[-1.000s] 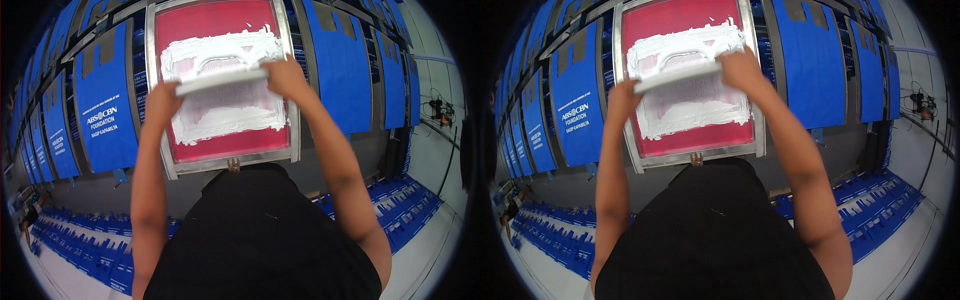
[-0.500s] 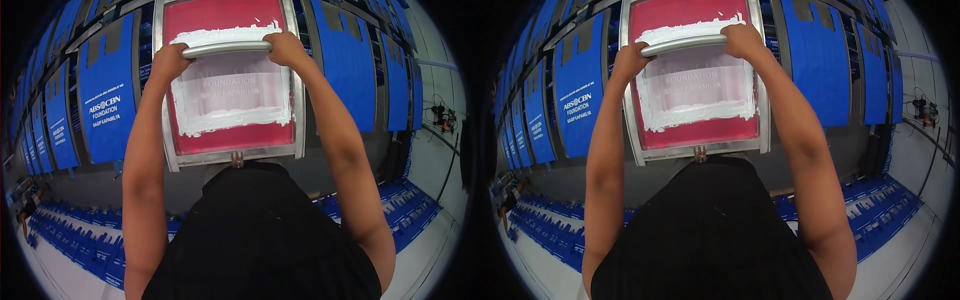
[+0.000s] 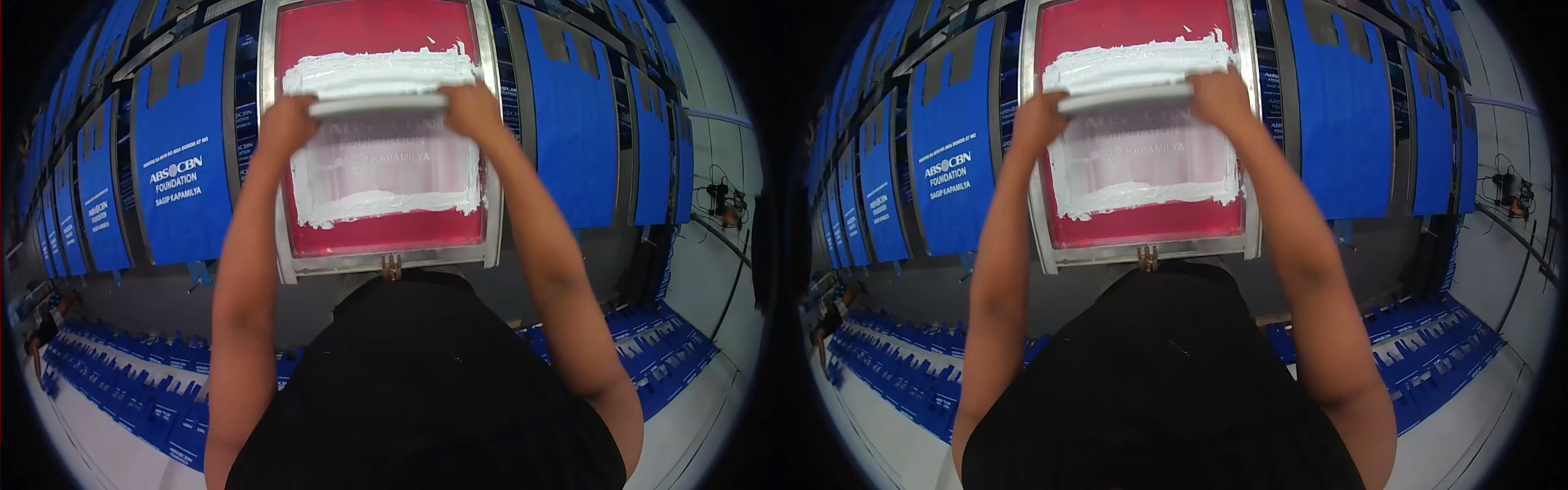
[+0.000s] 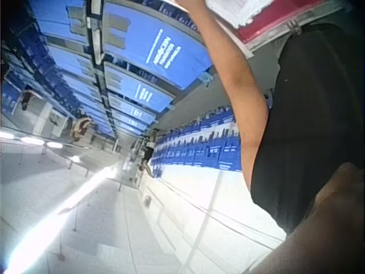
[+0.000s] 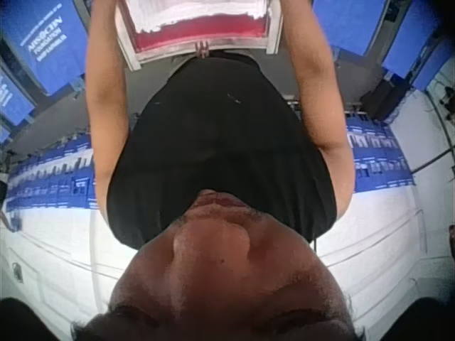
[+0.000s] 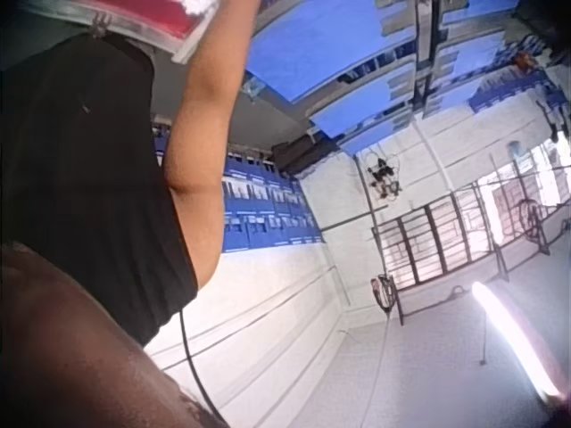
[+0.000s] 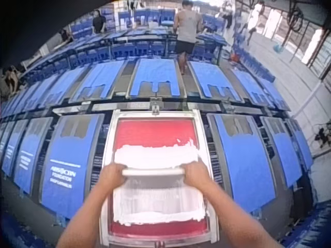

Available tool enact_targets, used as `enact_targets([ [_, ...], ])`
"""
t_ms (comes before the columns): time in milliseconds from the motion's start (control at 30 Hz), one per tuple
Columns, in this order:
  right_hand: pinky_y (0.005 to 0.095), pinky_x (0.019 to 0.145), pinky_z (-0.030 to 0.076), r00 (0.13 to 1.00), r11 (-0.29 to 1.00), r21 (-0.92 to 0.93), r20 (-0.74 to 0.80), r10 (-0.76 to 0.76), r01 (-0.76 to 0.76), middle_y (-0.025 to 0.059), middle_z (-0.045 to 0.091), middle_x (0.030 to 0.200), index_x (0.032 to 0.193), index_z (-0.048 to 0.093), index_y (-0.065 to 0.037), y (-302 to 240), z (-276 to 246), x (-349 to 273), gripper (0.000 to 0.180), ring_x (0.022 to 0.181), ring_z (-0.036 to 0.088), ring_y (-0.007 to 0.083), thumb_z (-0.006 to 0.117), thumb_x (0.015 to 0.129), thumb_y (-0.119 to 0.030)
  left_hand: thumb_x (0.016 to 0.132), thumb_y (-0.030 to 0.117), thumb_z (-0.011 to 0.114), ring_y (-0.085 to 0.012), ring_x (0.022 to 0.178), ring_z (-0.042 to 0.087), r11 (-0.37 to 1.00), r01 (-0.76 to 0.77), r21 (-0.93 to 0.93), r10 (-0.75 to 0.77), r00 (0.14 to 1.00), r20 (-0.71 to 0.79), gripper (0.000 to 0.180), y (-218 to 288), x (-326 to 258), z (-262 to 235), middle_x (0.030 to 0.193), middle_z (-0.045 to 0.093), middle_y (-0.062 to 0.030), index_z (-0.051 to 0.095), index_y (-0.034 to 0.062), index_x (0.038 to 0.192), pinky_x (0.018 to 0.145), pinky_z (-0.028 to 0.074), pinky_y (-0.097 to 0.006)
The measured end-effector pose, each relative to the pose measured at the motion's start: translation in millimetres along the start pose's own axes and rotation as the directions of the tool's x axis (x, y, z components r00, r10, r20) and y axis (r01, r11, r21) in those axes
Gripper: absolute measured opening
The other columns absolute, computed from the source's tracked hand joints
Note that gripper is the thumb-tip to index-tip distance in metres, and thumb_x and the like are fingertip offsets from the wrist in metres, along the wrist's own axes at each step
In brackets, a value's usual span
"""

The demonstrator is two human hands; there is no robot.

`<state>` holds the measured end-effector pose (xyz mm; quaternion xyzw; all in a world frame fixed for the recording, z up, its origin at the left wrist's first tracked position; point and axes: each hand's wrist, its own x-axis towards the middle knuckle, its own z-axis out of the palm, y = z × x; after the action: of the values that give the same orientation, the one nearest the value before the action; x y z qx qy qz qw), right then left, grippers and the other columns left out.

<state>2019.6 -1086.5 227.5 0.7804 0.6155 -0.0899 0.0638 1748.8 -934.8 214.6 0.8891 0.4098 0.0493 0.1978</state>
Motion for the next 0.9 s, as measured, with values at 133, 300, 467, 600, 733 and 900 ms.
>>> enact_targets([
  [133, 0.0425, 0.075, 0.054, 0.999, 0.998, 0.066, 0.028, -0.023, 0.021, 0.0100, 0.070, 0.092, 0.104, 0.069, -0.016, 4, -32, 15, 0.036, 0.092, 0.067, 0.0309, 0.065, 0.068, -0.013, 0.073, 0.029, 0.077, -0.0345, 0.084, 0.067, 0.998, -0.055, 0.000, 0.055, 0.997, 0.056, 0.039, -2, 6, -19, 0.089, 0.069, -0.0182, 0.070, 0.0088, 0.106, 0.076, 0.053, -0.043],
  [300, 0.0492, 0.094, 0.045, 0.989, 0.991, 0.132, 0.142, -0.037, 0.019, 0.0132, 0.069, 0.089, 0.105, 0.069, -0.014, -41, -11, -150, 0.041, 0.092, 0.062, 0.0329, 0.063, 0.067, -0.001, 0.064, 0.003, 0.073, -0.0323, 0.094, 0.061, 0.983, -0.149, -0.103, 0.156, 0.986, 0.058, 0.041, 5, -152, 21, 0.098, 0.067, -0.0129, 0.067, 0.0076, 0.104, 0.082, 0.050, -0.042],
  [467, 0.0507, 0.106, 0.036, 0.997, 0.990, 0.134, -0.056, 0.045, -0.037, 0.0120, 0.068, 0.086, 0.102, 0.069, -0.011, -42, 5, -130, 0.039, 0.091, 0.062, 0.0304, 0.064, 0.064, 0.000, 0.059, -0.002, 0.069, -0.0327, 0.088, 0.061, 0.986, -0.145, -0.088, 0.143, 0.989, -0.024, 0.037, 13, -119, 29, 0.089, 0.066, -0.0142, 0.068, 0.0059, 0.095, 0.080, 0.050, -0.042],
  [600, 0.0513, 0.107, 0.032, 0.998, 0.998, 0.057, -0.048, 0.040, -0.037, 0.0115, 0.070, 0.094, 0.102, 0.070, -0.017, -3, 2, -13, 0.034, 0.095, 0.066, 0.0283, 0.062, 0.070, -0.009, 0.070, 0.017, 0.074, -0.0343, 0.085, 0.066, 0.997, -0.070, -0.035, 0.070, 0.998, 0.005, 0.026, 0, -6, 0, 0.087, 0.069, -0.0157, 0.071, 0.0117, 0.096, 0.077, 0.053, -0.043],
  [733, 0.0401, 0.083, 0.053, 0.997, 0.997, 0.076, 0.071, 0.019, -0.025, 0.0103, 0.070, 0.098, 0.104, 0.070, -0.014, 18, -42, 42, 0.039, 0.097, 0.066, 0.0296, 0.061, 0.066, -0.009, 0.070, 0.025, 0.078, -0.0338, 0.081, 0.067, 0.996, -0.020, -0.084, 0.029, 0.993, 0.117, 0.029, 5, 53, -30, 0.081, 0.069, -0.0161, 0.072, 0.0077, 0.092, 0.074, 0.052, -0.042],
  [900, 0.0386, 0.088, 0.052, 0.985, 0.991, 0.127, 0.162, -0.053, 0.033, 0.0152, 0.068, 0.107, 0.116, 0.067, -0.012, 16, -87, 70, 0.054, 0.100, 0.065, 0.0315, 0.057, 0.064, -0.006, 0.071, 0.030, 0.079, -0.0362, 0.093, 0.063, 0.990, -0.143, -0.005, 0.136, 0.951, -0.277, 0.049, -11, 37, -48, 0.102, 0.067, -0.0180, 0.066, 0.0052, 0.111, 0.084, 0.049, -0.041],
])
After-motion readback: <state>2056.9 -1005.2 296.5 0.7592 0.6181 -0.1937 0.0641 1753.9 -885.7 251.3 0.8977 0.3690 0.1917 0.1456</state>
